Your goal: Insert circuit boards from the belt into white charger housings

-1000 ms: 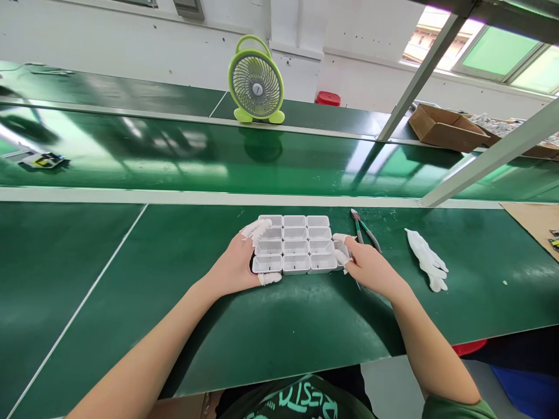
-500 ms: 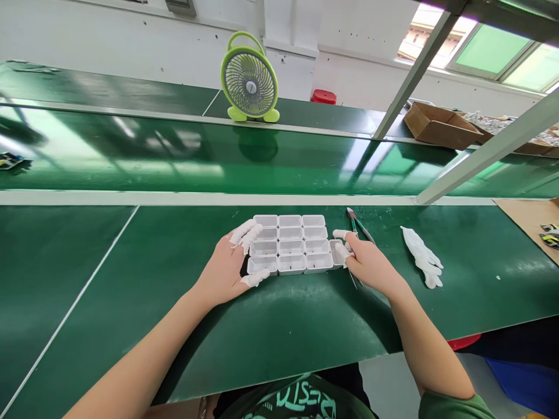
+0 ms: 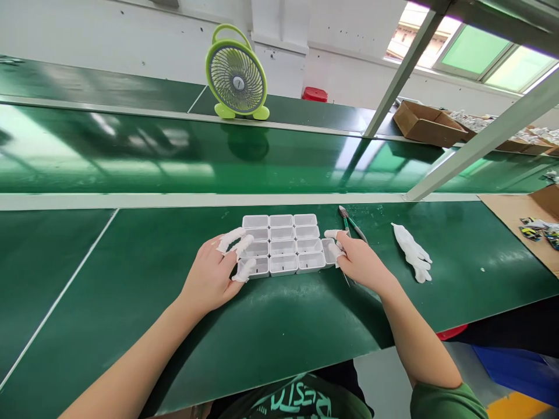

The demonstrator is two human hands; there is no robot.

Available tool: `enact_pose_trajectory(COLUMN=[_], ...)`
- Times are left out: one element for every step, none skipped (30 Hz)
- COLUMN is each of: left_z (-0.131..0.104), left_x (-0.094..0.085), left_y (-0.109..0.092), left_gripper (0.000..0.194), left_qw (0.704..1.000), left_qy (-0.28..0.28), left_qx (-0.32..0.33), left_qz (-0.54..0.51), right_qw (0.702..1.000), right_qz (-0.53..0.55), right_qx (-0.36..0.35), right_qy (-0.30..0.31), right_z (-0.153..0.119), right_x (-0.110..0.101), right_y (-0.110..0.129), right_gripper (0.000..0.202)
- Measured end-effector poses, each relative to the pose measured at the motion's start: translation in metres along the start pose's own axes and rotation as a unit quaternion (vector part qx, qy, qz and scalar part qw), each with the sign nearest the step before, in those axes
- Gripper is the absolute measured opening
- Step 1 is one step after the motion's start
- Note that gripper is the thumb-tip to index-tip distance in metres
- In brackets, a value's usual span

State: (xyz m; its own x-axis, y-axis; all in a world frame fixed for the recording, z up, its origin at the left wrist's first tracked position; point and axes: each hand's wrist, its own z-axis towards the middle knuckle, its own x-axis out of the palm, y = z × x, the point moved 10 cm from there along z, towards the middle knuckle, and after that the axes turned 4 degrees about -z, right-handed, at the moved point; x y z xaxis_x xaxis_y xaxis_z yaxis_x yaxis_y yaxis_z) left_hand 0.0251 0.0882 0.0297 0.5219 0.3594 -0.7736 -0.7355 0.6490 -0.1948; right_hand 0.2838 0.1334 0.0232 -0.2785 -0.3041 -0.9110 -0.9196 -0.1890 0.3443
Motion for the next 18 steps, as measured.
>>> enact_pose_trajectory(left_z=[0.0,0.0,-0.001,-0.001,0.0,0.0,0.0,0.0,0.001,0.001,0.002,0.003,0.004,0.004,0.005,0.005,0.004,0.003], left_x=[-0.002,-0.003,-0.005,-0.006,-0.008,-0.008,-0.009,-0.009,-0.01,-0.011,-0.012,-0.014,-0.016,-0.018,-0.02,-0.022,-0.023,-0.023], left_y=[0.0,0.001,0.002,0.002,0.003,0.003,0.003,0.003,0.003,0.003,0.003,0.003,0.003,0.004,0.006,0.009,0.013,0.018], left_gripper=[0.039,0.04,0.041,0.042,0.041,0.041,0.04,0.038,0.036,0.034,0.03,0.026,0.021,0.016,0.012,0.009,0.006,0.003], left_qw=[1.0,1.0,1.0,1.0,0.999,0.999,0.999,0.999,0.999,0.999,0.999,0.999,0.998,0.997,0.996,0.994,0.991,0.988], left_qy=[-0.005,-0.012,-0.019,-0.024,-0.028,-0.03,-0.032,-0.031,-0.032,-0.034,-0.037,-0.041,-0.047,-0.054,-0.061,-0.066,-0.069,-0.065], left_qx=[-0.001,-0.004,-0.008,-0.012,-0.015,-0.018,-0.02,-0.022,-0.023,-0.024,-0.027,-0.032,-0.039,-0.05,-0.067,-0.088,-0.113,-0.139], left_qz=[0.0,0.0,0.001,0.004,0.008,0.011,0.012,0.012,0.01,0.008,0.006,0.003,0.001,0.0,-0.002,-0.005,-0.008,-0.014], right_qw=[1.0,1.0,1.0,1.0,1.0,1.0,1.0,1.0,1.0,1.0,1.0,1.0,1.0,1.0,1.0,1.0,1.0,1.0], right_qz=[-0.005,-0.009,-0.011,-0.011,-0.008,-0.005,-0.004,-0.005,-0.007,-0.009,-0.011,-0.012,-0.011,-0.009,-0.007,-0.003,0.002,0.007], right_qx=[-0.001,-0.003,-0.005,-0.007,-0.01,-0.012,-0.013,-0.013,-0.013,-0.013,-0.012,-0.012,-0.012,-0.011,-0.01,-0.01,-0.01,-0.009], right_qy=[-0.001,-0.002,-0.003,-0.005,-0.007,-0.009,-0.009,-0.011,-0.012,-0.013,-0.012,-0.012,-0.011,-0.009,-0.009,-0.01,-0.011,-0.012], right_z=[0.0,0.0,0.0,0.0,0.0,0.0,0.0,0.0,0.0,0.0,0.0,0.0,0.0,0.0,0.0,0.0,0.001,0.001], right_x=[0.0,0.0,0.0,-0.001,-0.001,-0.001,-0.001,-0.001,-0.001,-0.001,-0.001,-0.001,-0.001,0.0,0.0,0.0,0.0,0.0], right_y=[0.0,0.001,0.001,0.002,0.002,0.002,0.002,0.002,0.002,0.001,0.001,0.0,0.0,-0.001,-0.001,-0.002,-0.002,-0.002], right_gripper=[0.043,0.043,0.042,0.042,0.042,0.042,0.042,0.043,0.044,0.045,0.047,0.048,0.048,0.049,0.05,0.05,0.051,0.051])
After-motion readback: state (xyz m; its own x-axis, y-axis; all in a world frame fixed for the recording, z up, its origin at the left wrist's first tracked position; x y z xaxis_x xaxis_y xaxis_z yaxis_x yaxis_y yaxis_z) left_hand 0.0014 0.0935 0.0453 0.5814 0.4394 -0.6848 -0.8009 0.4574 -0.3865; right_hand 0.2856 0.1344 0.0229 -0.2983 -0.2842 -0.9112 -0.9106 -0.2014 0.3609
